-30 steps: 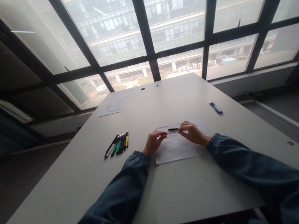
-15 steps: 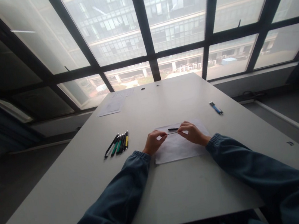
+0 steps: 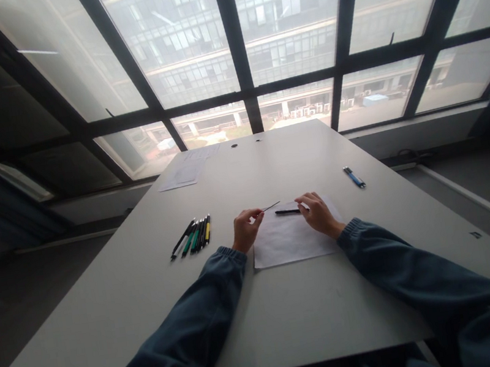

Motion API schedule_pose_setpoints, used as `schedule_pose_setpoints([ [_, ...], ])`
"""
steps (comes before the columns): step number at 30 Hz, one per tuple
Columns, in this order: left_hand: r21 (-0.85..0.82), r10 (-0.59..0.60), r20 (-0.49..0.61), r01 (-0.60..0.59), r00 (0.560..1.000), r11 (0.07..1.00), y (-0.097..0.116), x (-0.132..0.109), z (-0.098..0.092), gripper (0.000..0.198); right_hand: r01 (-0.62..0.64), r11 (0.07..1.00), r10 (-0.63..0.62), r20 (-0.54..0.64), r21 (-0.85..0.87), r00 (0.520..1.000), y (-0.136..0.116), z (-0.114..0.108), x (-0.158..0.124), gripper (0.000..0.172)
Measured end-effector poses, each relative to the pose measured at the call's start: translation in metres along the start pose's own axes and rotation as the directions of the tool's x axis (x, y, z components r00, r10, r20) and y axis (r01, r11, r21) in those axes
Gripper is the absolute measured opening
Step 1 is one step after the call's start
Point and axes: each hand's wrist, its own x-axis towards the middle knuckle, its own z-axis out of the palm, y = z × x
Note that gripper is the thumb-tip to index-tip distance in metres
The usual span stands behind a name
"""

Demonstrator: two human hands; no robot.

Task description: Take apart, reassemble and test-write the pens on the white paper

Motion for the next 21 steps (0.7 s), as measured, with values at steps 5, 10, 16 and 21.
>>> schedule_pose_setpoints([
  [5,-0.002,-0.021,0.004,0.021,1.000,1.000,-0.0017,-0.0003,0.0010,0.011,-0.025,0.989,0.038,0.086,-0.145,0.996,0.0109,0.0070,-0.0049,0.013],
  [10,-0.005,-0.023,0.009,0.023,1.000,1.000,-0.0007,-0.0001,0.0016,0.010,-0.048,0.978,0.079,0.152,-0.201,0.985,0.0111,0.0052,-0.0043,0.010],
  [16,-0.003,-0.038,0.017,0.038,0.999,0.999,0.0019,-0.0002,0.0007,0.012,-0.056,0.981,0.098,0.227,-0.186,0.969,0.0056,0.0006,-0.0023,0.013],
  [21,0.017,-0.068,-0.010,0.068,0.998,0.998,-0.0025,0.0005,0.0005,0.015,-0.105,0.977,0.145,0.212,-0.188,0.967,0.0023,0.0001,-0.0009,0.014],
])
